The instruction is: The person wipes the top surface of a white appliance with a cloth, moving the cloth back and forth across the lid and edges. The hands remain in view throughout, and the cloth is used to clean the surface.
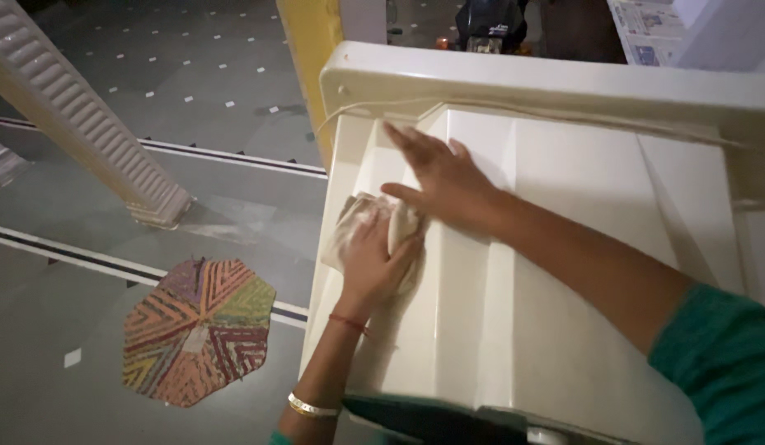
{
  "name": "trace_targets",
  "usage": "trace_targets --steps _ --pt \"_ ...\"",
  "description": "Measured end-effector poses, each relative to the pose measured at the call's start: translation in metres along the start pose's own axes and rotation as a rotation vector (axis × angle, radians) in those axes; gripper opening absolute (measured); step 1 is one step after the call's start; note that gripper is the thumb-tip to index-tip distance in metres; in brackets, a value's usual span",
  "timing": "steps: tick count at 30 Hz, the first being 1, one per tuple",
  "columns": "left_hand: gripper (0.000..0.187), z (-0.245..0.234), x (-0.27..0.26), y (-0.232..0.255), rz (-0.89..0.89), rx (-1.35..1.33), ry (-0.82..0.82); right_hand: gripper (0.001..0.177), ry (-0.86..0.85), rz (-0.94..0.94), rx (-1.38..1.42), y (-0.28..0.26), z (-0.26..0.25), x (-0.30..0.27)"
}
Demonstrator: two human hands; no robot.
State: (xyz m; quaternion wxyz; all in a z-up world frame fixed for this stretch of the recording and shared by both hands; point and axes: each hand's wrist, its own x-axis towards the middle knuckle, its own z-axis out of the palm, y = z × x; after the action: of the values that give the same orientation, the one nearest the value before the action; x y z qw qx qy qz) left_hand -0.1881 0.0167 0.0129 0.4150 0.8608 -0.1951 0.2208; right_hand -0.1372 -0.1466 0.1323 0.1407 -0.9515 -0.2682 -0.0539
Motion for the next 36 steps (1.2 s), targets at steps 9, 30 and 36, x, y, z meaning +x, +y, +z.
trace_targets --steps 9,30,36 --pt "0.038 0.016 0.066 -0.001 0.021 -0.165 -0.004 0.100 0.155 0.303 -0.186 0.103 -0.017 0.009" --pt "0.047 0.073 0.181 -0.020 -0.119 -0.293 -0.140 0.085 0.572 0.285 0.407 0.239 0.022 0.040" --pt "0.057 0.086 0.147 0.033 0.447 0.135 -0.128 0.084 0.558 0.237 0.424 0.232 0.021 0.036"
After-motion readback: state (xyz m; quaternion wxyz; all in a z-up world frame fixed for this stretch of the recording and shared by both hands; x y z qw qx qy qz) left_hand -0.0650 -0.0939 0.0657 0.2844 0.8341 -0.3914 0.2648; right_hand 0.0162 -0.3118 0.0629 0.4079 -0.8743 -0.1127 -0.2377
